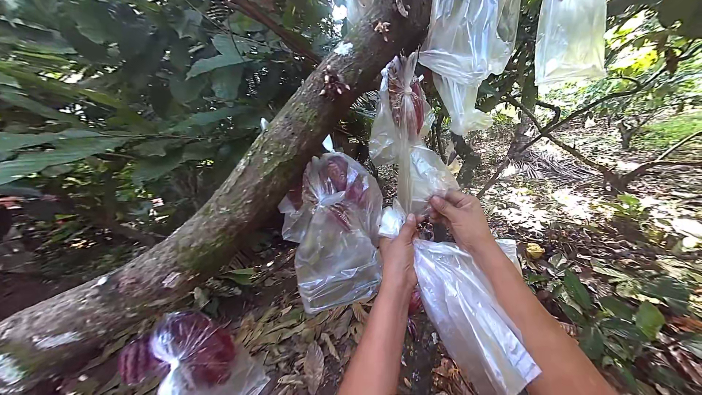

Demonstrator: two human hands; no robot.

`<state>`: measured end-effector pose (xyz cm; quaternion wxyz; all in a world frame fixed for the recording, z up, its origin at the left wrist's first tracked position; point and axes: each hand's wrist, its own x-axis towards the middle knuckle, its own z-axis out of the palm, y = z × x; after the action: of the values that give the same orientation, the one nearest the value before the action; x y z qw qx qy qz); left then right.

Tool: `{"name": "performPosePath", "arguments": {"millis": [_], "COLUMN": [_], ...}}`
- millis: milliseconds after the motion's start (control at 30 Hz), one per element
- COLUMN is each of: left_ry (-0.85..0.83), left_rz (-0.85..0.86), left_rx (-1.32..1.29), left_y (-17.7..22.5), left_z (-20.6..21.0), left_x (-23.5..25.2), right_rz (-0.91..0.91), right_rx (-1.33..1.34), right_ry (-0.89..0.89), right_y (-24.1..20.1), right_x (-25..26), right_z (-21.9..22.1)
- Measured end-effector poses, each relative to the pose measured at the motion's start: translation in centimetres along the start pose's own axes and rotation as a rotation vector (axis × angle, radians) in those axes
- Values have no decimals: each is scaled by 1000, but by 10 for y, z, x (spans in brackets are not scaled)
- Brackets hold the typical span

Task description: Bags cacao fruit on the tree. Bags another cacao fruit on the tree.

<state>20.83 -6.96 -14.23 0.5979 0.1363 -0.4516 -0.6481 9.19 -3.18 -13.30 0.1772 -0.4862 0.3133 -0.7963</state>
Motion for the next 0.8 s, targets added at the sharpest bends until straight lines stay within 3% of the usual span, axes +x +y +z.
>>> {"name": "performPosePath", "arguments": {"millis": [167,267,367,467,633,800], "left_ry": [41,0,-181,-217,-152,-345], "left_rz": [-28,-29,-160,-324,-282,-199], "left_rx": [-53,-79,-272,-382,-195,-31], "left_y": [3,2,3,4,-11,8], "left_z": [4,1,-10,-12,-3,13], "left_x": [-4,-1,1,3,15,4], "right_rz": [-31,76,234,286,281,156], "right_rx": [-31,85,118,86,-89,-292], "right_ry": [57,91,83,79,31,59], "right_y": [3,-4,-14,-20,-33,-38], "right_x": [-2,-7,-13,-14,-12,-12], "right_z": [-2,2,2,1,0,1]}}
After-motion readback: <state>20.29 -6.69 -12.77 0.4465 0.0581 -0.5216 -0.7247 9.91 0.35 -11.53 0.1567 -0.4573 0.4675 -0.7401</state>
